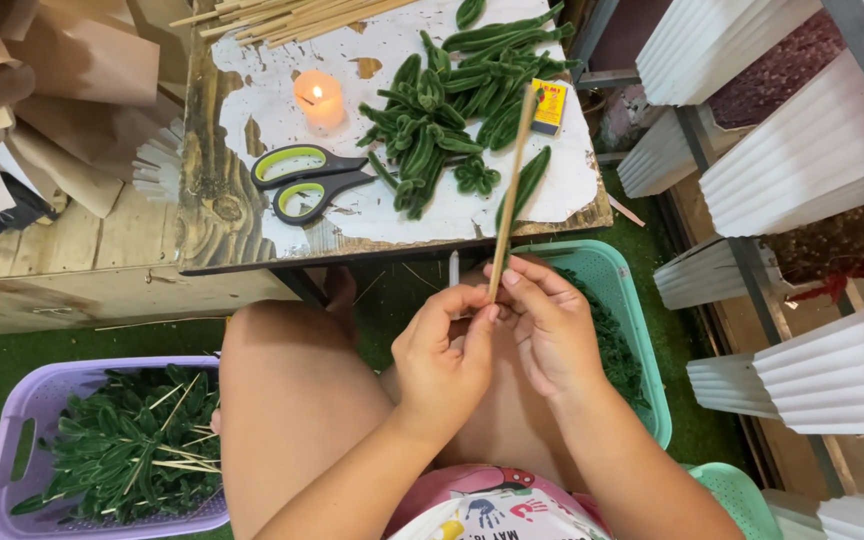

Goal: Assembling green leaf stems onto thin wooden sticks at a floral design station.

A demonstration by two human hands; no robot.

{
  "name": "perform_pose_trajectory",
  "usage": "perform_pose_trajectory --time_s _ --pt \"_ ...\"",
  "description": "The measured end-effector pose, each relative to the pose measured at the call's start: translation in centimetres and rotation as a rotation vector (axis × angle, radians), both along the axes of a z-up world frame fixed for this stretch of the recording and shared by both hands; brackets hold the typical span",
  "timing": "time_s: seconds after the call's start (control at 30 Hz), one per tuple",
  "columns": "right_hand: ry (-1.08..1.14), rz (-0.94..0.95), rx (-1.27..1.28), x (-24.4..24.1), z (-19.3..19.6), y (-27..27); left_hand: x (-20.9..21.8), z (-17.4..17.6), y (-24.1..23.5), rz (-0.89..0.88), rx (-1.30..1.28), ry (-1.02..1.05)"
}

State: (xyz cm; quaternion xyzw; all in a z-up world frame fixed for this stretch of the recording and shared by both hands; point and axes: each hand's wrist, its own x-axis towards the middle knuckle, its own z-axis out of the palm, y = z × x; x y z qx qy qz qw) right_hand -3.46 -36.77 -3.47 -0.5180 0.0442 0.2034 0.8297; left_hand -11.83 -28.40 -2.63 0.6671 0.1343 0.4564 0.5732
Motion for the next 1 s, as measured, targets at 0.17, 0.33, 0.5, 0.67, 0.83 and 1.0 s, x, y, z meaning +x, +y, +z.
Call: perform_pose_trajectory --time_s 0.17,0.33,0.5,0.67,0.83,1.0 --pt "0.032 0.017 0.043 0.2 -0.2 0.4 -1.1 -1.3 -0.3 0.037 0.016 -0.003" --pt "0.074 0.081 -0.003 0.5 0.3 0.5 -3.0 -1.6 -0.1 0.027 0.056 0.048" --pt "0.026 0.071 -0.041 0.6 0.1 1.3 -3.6 -3.6 0.1 -0.035 -0.116 0.095" --pt "0.055 0.079 0.021 0.8 -1.0 1.3 -3.7 -3.8 0.1 -0.046 -0.083 0.131" --pt "0.077 0.101 0.057 0.8 -1.8 1.3 -3.7 -3.8 0.1 -0.046 -0.062 0.139" --pt "0.116 0.102 0.055 0.6 -1.5 1.5 -3.7 -3.4 0.3 -0.053 -0.01 0.089"
